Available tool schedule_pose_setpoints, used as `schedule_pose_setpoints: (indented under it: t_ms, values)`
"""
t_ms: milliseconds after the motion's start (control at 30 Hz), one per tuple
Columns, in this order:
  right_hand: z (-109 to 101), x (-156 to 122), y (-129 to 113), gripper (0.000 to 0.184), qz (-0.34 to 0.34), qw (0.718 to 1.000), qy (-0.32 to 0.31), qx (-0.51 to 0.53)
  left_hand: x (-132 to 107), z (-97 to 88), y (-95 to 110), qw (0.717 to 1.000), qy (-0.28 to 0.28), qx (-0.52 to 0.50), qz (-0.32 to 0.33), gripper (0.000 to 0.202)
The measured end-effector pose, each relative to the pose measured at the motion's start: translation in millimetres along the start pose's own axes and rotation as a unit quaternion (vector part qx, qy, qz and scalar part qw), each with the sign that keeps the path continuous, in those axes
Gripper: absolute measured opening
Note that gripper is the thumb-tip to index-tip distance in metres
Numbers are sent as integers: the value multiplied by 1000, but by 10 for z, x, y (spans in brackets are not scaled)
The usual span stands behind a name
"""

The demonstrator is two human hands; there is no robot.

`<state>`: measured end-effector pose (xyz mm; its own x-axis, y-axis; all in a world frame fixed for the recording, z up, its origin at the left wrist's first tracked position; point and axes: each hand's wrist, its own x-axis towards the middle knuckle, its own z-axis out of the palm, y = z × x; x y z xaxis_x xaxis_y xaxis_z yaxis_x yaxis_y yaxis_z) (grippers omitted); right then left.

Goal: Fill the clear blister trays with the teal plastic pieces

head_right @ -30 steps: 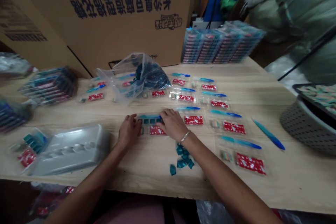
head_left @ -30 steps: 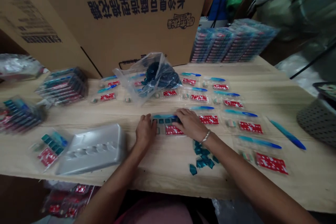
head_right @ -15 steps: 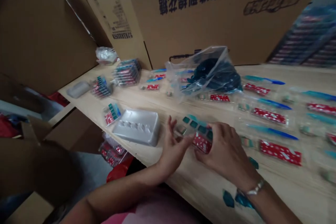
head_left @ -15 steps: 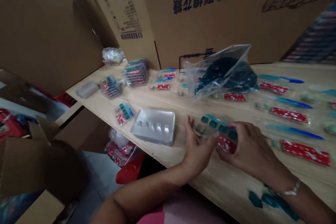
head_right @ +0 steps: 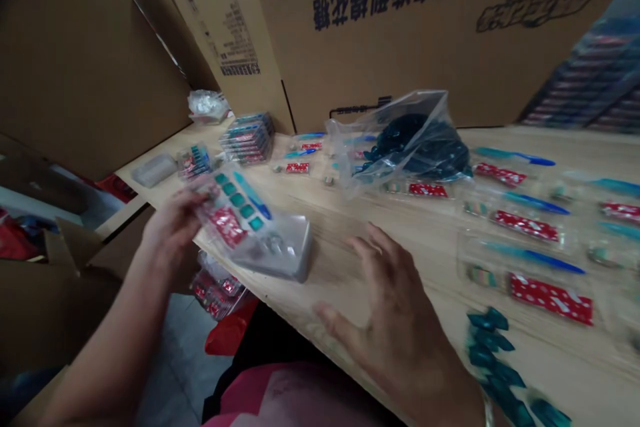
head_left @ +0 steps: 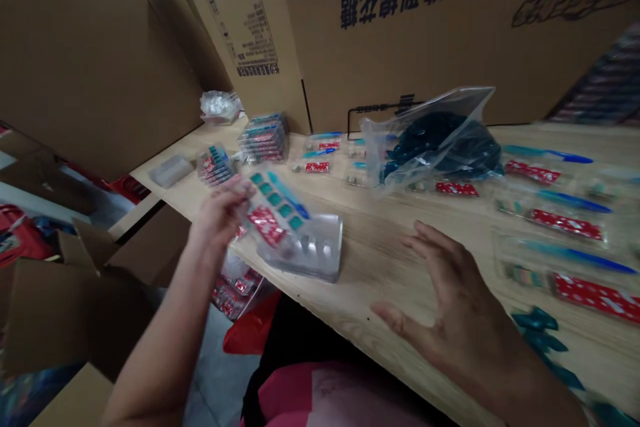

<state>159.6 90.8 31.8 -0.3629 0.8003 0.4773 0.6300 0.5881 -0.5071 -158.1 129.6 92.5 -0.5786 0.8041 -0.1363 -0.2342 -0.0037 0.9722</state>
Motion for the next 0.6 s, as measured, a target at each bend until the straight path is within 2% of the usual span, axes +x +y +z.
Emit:
schedule_pose_setpoints:
  t_ms: [33,100,167,267,400,500,567,600]
  values:
    - [22,-22,81,59,3,1000,-1,-11,231,-183,63,998,49,40,-8,28]
    - [65,-64,226,46,7,1000,-10,-27,616,-504,80,988,97,116,-25,26]
    - [97,-82,296,39,2,999,-26,-31,880,-741,-33,979,123,160,-30,30]
    - [135,2,211,29,-23,999,-43,-15,1098,-941,-296,963,154,219,-19,46]
    - [311,361,-86,25,-92,991,-79,61,1191,-998,-490,939,173,296,1,56]
    - [539,662,-241,28,-88,978,-167,87,1078,-991,-519,918,188,347,38,62]
    - [657,807,-273,28,-59,967,-227,99,910,-1013,-576,884,150,428,111,68]
    - [692,860,-270,27,-48,961,-251,109,816,-1036,-628,855,104,484,156,69]
